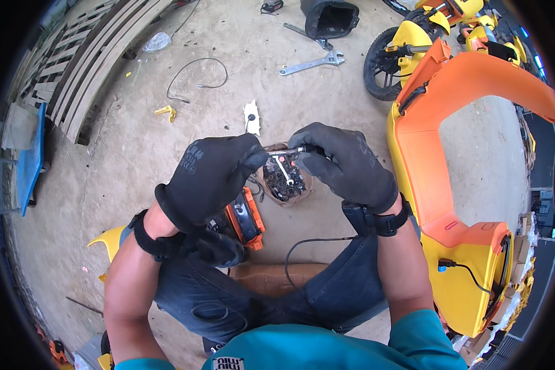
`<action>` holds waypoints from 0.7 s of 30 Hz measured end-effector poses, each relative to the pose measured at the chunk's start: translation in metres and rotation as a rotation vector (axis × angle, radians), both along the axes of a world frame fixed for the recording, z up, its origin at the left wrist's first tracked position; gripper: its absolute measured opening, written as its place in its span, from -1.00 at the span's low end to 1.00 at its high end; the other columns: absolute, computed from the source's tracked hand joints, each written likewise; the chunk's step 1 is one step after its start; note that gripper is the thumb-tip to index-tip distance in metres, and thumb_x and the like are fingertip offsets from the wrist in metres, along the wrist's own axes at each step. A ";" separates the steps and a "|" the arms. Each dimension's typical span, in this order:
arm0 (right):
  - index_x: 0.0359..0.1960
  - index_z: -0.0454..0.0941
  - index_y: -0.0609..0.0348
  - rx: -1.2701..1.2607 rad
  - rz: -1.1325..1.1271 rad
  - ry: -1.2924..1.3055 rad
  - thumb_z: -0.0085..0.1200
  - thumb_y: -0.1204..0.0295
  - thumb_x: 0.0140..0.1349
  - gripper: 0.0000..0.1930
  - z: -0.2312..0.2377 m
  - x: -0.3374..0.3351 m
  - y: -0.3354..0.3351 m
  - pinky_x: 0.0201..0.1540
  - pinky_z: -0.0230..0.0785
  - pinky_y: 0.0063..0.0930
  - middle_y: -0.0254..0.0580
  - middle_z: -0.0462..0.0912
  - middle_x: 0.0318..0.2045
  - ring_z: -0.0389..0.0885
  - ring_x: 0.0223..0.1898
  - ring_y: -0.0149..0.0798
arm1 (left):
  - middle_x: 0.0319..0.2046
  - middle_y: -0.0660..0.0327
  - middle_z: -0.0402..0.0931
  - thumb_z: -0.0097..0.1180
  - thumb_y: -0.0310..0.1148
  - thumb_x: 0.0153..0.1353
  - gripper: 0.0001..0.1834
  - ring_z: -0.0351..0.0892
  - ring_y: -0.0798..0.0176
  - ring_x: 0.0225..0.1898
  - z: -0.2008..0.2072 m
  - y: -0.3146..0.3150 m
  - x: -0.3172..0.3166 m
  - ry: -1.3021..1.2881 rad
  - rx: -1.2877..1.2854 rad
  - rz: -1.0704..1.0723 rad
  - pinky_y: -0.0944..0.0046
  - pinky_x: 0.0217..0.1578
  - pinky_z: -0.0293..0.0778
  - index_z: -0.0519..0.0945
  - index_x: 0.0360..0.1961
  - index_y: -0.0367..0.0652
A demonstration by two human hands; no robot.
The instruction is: The person works on the internal components of an orange electric scooter part, using a wrench and a screwdriver to loosen and tighten screws and nuts. They handle a black internal housing and manage a set of wires and connectors while seated near other scooter frames.
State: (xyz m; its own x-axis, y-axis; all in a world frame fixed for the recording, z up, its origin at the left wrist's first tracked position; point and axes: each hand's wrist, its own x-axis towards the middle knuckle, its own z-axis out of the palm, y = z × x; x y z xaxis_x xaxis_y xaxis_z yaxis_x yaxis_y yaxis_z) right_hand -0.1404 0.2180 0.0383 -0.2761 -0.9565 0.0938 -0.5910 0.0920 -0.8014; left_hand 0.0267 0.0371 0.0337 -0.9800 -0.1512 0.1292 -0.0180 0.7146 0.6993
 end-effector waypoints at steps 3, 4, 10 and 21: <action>-0.12 0.52 0.26 0.018 0.027 0.050 0.06 0.51 0.25 -0.82 -0.004 0.001 -0.009 -0.22 0.44 -0.33 0.01 0.62 -0.38 0.64 -0.34 -0.14 | -0.51 -0.08 0.47 0.09 -0.44 0.25 -0.92 0.50 -0.21 -0.44 -0.005 -0.005 0.003 0.045 -0.078 0.005 0.04 -0.43 0.39 0.50 -0.33 -0.22; -0.12 0.52 0.26 0.026 0.029 0.049 0.06 0.51 0.25 -0.82 -0.005 0.001 -0.012 -0.22 0.44 -0.33 0.01 0.62 -0.38 0.64 -0.34 -0.14 | -0.52 -0.08 0.47 0.10 -0.43 0.25 -0.91 0.50 -0.22 -0.43 -0.007 -0.007 0.004 0.049 -0.094 0.009 0.03 -0.43 0.38 0.49 -0.34 -0.22; -0.13 0.51 0.25 0.013 -0.030 -0.360 0.05 0.49 0.28 -0.84 -0.015 0.008 -0.017 -0.21 0.43 -0.38 -0.10 0.62 -0.38 0.59 -0.34 -0.30 | -0.51 -0.10 0.47 0.09 -0.42 0.26 -0.89 0.48 -0.25 -0.43 -0.011 -0.010 0.005 0.028 0.011 0.013 0.02 -0.42 0.38 0.48 -0.35 -0.24; -0.17 0.60 0.19 0.391 -0.255 -0.181 0.01 0.24 0.39 -0.74 -0.154 -0.062 -0.060 -0.31 0.47 -0.50 -0.23 0.66 -0.45 0.58 -0.45 -0.40 | -0.49 0.32 0.43 -0.03 -0.28 0.36 -0.76 0.31 0.43 -0.46 -0.014 -0.037 0.003 -0.001 0.369 0.254 0.35 -0.38 0.31 0.57 -0.28 -0.23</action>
